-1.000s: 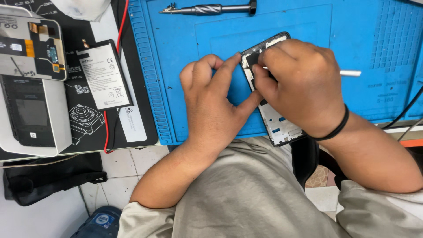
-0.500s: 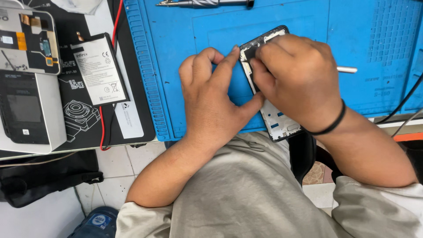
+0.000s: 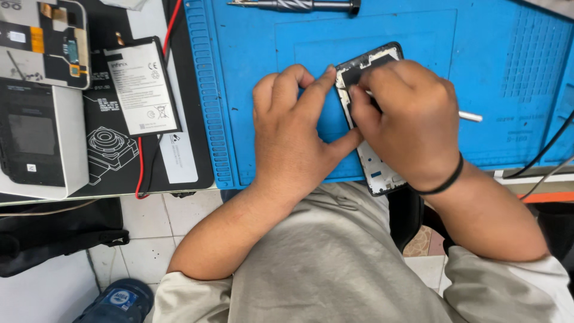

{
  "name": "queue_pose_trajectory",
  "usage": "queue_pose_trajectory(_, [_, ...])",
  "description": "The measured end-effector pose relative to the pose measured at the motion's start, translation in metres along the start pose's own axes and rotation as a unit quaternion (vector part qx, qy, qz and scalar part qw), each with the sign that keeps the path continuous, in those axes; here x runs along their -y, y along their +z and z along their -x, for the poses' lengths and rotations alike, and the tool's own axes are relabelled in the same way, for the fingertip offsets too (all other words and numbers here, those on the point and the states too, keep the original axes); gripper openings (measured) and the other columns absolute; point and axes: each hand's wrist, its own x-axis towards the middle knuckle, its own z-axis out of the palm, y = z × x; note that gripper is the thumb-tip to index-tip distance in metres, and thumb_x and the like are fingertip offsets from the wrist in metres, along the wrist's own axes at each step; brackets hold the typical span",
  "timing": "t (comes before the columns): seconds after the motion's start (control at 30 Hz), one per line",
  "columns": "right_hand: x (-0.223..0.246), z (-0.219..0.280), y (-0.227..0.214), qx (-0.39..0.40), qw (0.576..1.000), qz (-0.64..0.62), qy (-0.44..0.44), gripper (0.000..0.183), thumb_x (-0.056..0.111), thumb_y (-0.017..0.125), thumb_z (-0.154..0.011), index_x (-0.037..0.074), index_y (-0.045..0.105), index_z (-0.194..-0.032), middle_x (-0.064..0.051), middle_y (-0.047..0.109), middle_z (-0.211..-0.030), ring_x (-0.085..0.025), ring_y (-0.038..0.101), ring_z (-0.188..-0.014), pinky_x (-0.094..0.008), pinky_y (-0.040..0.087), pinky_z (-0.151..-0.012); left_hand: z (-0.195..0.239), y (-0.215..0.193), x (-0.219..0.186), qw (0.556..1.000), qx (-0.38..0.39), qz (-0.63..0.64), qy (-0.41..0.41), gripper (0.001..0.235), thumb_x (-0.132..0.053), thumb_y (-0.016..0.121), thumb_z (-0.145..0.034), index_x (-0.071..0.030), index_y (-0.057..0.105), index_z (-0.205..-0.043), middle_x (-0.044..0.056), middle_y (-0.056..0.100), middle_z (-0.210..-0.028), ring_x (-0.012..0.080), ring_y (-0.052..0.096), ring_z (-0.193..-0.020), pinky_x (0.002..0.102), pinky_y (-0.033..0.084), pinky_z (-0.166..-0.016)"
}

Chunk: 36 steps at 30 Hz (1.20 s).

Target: The person uses a blue electric screwdriver to remove screws from a disassembled smartphone frame on a blue mat. They then switch to a small metal tool to scrape adhesive residue from the frame's interior surfaces.

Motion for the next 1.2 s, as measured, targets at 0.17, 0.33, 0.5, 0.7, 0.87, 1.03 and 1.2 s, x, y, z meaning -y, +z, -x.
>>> queue_pose_trajectory(0.17, [-0.002, 0.007, -0.008, 0.014, 0.999, -0.003, -0.034, 0.016, 0.004, 0.081, -0.087, 0.002, 0.066, -0.088, -0.011, 0.062, -0.080, -0.031, 0.063, -0.070, -0.041, 0.051, -0.060, 0.003, 0.002, -0.001, 1.000, 0.004, -0.003, -0.003, 0.070, -0.033, 0.095, -0.075, -0.005, 0.067, -0.133, 0.009, 0.053, -0.123, 0.0313, 0.045, -0.121, 0.040, 0.044, -0.106])
queue_pose_trajectory(0.33, [-0.002, -0.001, -0.002, -0.004, 1.000, -0.021, -0.013, 0.018, 0.006, 0.083, -0.092, 0.003, 0.065, -0.089, -0.011, 0.063, -0.083, -0.029, 0.064, -0.072, -0.040, 0.051, -0.061, 0.001, 0.002, -0.001, 1.000, 0.004, -0.002, 0.000, 0.071, -0.034, 0.095, -0.075, -0.005, 0.067, -0.134, 0.009, 0.053, -0.123, 0.0305, 0.045, -0.121, 0.041, 0.044, -0.107])
queue_pose_trajectory(0.5, [-0.003, -0.005, -0.002, -0.003, 1.000, -0.022, -0.016, 0.019, 0.004, 0.082, -0.090, 0.001, 0.064, -0.087, -0.011, 0.063, -0.082, -0.031, 0.063, -0.070, -0.040, 0.050, -0.058, 0.001, 0.003, -0.001, 1.000, 0.016, -0.006, -0.005, 0.073, -0.037, 0.096, -0.075, -0.005, 0.067, -0.134, 0.008, 0.053, -0.122, 0.0300, 0.046, -0.121, 0.041, 0.044, -0.107])
queue_pose_trajectory(0.7, [0.004, -0.005, -0.009, -0.003, 0.999, -0.029, -0.020, 0.017, 0.004, 0.080, -0.089, 0.002, 0.063, -0.087, -0.011, 0.062, -0.082, -0.031, 0.063, -0.071, -0.039, 0.050, -0.059, 0.001, 0.001, -0.002, 1.000, 0.010, -0.005, -0.009, 0.072, -0.035, 0.095, -0.075, -0.006, 0.066, -0.135, 0.010, 0.052, -0.125, 0.0314, 0.045, -0.123, 0.041, 0.043, -0.108])
queue_pose_trajectory(0.87, [-0.005, -0.002, -0.001, 0.008, 1.000, -0.015, -0.002, 0.022, 0.005, 0.083, -0.090, 0.001, 0.063, -0.083, -0.011, 0.061, -0.077, -0.031, 0.062, -0.066, -0.041, 0.049, -0.057, -0.001, 0.002, -0.004, 1.000, 0.016, -0.010, -0.009, 0.077, -0.037, 0.094, -0.073, -0.004, 0.063, -0.135, 0.012, 0.052, -0.124, 0.0329, 0.044, -0.121, 0.043, 0.042, -0.107])
queue_pose_trajectory(1.03, [-0.006, 0.017, -0.005, 0.026, 1.000, -0.014, -0.005, 0.016, 0.007, 0.082, -0.088, 0.004, 0.067, -0.089, -0.009, 0.062, -0.080, -0.029, 0.062, -0.069, -0.040, 0.049, -0.058, 0.000, -0.003, -0.004, 0.999, 0.026, -0.020, 0.007, 0.081, -0.039, 0.095, -0.077, -0.015, 0.062, -0.147, 0.010, 0.048, -0.128, 0.0330, 0.043, -0.126, 0.044, 0.041, -0.113])
queue_pose_trajectory(1.2, [-0.008, 0.026, -0.005, 0.048, 0.999, -0.003, 0.015, 0.018, 0.010, 0.083, -0.096, 0.005, 0.066, -0.090, -0.008, 0.062, -0.082, -0.028, 0.064, -0.072, -0.039, 0.050, -0.061, -0.005, -0.017, 0.009, 0.993, 0.099, -0.012, 0.056, 0.094, -0.054, 0.098, -0.054, -0.019, 0.067, -0.136, 0.011, 0.048, -0.126, 0.0336, 0.044, -0.121, 0.045, 0.043, -0.105])
